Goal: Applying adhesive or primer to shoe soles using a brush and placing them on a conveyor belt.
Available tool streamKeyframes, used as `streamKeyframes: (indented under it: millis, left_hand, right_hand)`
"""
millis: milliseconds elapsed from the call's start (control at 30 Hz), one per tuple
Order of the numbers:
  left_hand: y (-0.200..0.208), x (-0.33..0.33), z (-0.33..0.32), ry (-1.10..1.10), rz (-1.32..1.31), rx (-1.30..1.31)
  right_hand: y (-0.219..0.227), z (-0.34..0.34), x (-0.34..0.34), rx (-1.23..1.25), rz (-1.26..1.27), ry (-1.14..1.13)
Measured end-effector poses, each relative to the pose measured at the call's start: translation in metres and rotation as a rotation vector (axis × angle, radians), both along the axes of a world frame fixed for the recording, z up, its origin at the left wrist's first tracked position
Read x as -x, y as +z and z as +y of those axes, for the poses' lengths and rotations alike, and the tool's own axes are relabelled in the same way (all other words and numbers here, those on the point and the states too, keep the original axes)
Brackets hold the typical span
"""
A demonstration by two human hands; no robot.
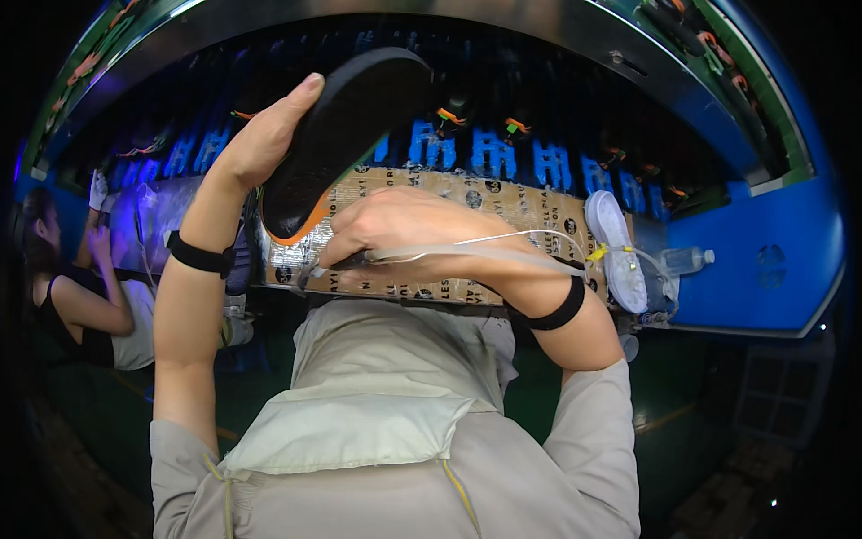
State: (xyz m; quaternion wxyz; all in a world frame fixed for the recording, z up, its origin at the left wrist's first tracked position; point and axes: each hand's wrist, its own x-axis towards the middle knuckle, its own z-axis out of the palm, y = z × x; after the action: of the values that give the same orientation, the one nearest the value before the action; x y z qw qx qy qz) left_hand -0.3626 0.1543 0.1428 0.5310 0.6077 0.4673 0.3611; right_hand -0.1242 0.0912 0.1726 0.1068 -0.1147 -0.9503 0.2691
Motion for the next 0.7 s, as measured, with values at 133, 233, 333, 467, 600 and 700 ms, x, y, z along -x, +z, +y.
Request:
streamKeyframes:
  millis: [133, 233, 333, 467, 600, 700]
  left_hand:
    - [-0.027, 0.022, -0.022, 0.227, -0.514, -0.011]
    - [-0.046, 0.041, -0.063, 0.344, -1.104, 0.105]
    - [-0.088, 0.082, -0.112, 0.045, -1.007, 0.306]
    - [-0.136, 0.065, -0.156, 0.239, -0.871, 0.697]
    - [-0.142, 0.035, -0.159, 0.159, -1.069, 0.772]
    - [-0.149, 0.019, -0.149, 0.273, -1.138, 0.687]
  right_hand:
    - [-0.011, 0.002, -0.013, 0.098, 0.267, -0.079]
    - [-0.032, -0.003, -0.030, 0.386, 0.457, -0.489]
    - [-0.069, -0.004, -0.044, 0.606, 0.600, -0.761]
    - [-0.108, -0.010, -0.034, 0.788, 0.746, -0.818]
    - [-0.120, -0.014, -0.013, 0.857, 0.695, -0.868]
    - [-0.109, -0.008, 0.004, 0.832, 0.632, -0.938]
